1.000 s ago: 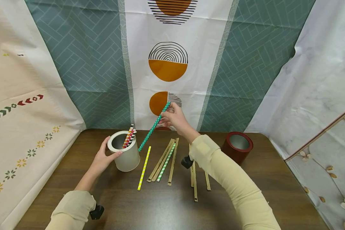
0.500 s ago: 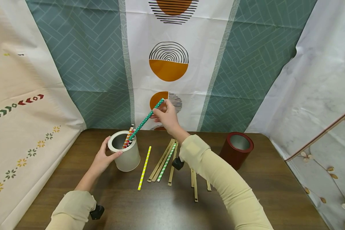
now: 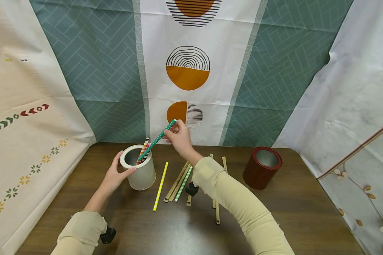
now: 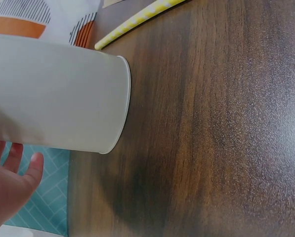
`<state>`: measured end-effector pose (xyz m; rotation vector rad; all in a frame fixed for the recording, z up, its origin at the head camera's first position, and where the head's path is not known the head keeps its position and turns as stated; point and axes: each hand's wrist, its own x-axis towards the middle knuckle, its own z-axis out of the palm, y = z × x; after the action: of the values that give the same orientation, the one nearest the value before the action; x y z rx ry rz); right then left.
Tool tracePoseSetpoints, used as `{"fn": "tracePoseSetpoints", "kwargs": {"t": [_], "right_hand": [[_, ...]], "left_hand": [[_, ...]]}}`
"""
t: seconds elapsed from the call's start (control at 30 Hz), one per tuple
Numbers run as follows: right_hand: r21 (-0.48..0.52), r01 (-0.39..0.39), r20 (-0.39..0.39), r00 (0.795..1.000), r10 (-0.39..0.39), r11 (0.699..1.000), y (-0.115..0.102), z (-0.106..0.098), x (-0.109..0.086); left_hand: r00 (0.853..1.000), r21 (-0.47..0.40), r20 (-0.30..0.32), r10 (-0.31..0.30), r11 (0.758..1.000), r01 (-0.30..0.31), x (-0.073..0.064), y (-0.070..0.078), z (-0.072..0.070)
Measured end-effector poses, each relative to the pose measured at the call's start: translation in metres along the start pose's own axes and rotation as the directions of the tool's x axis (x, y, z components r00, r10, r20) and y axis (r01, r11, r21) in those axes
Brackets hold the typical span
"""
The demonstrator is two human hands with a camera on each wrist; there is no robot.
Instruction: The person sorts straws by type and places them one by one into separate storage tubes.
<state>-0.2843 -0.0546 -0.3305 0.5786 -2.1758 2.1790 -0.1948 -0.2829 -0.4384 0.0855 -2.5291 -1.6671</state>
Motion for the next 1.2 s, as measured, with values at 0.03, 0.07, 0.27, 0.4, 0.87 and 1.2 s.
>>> {"fn": "tracePoseSetpoints", "kwargs": {"t": [0.03, 0.07, 0.27, 0.4, 0.87, 1.2], "right_hand": [[0.004, -0.005, 0.002, 1.0, 0.005, 1.0, 0.002, 0.001, -0.001], [0.005, -0.01, 0.005, 1.0, 0.01, 1.0, 0.004, 0.003, -0.002], [-0.015, -0.041, 0.034, 0.999, 0.041, 0.999, 0.01, 0.011, -0.007], [-0.067, -0.048, 0.054, 0.997, 0.052, 0.997, 0.003, 0.015, -0.016], [-0.126, -0.163, 0.177, 0.967, 0.184, 0.978, 0.024, 0.01, -0.021], [-0.147, -0.195, 0.109, 0.971, 0.212, 0.97, 0.065, -0.017, -0.014]], "left_hand": [[1.0, 0.0, 0.0, -0.001, 1.0, 0.001, 0.0, 0.0, 0.0], [1.0, 0.0, 0.0, -0.002, 1.0, 0.002, 0.0, 0.0, 0.0], [1.0, 0.003, -0.004, -0.009, 1.0, 0.009, 0.001, 0.0, 0.0], [1.0, -0.001, -0.004, -0.008, 1.0, 0.008, 0.0, 0.0, 0.0], [1.0, -0.012, -0.001, -0.005, 1.0, 0.004, 0.0, 0.001, 0.0], [1.0, 0.0, -0.003, -0.014, 1.0, 0.014, 0.0, 0.002, 0.0]]}}
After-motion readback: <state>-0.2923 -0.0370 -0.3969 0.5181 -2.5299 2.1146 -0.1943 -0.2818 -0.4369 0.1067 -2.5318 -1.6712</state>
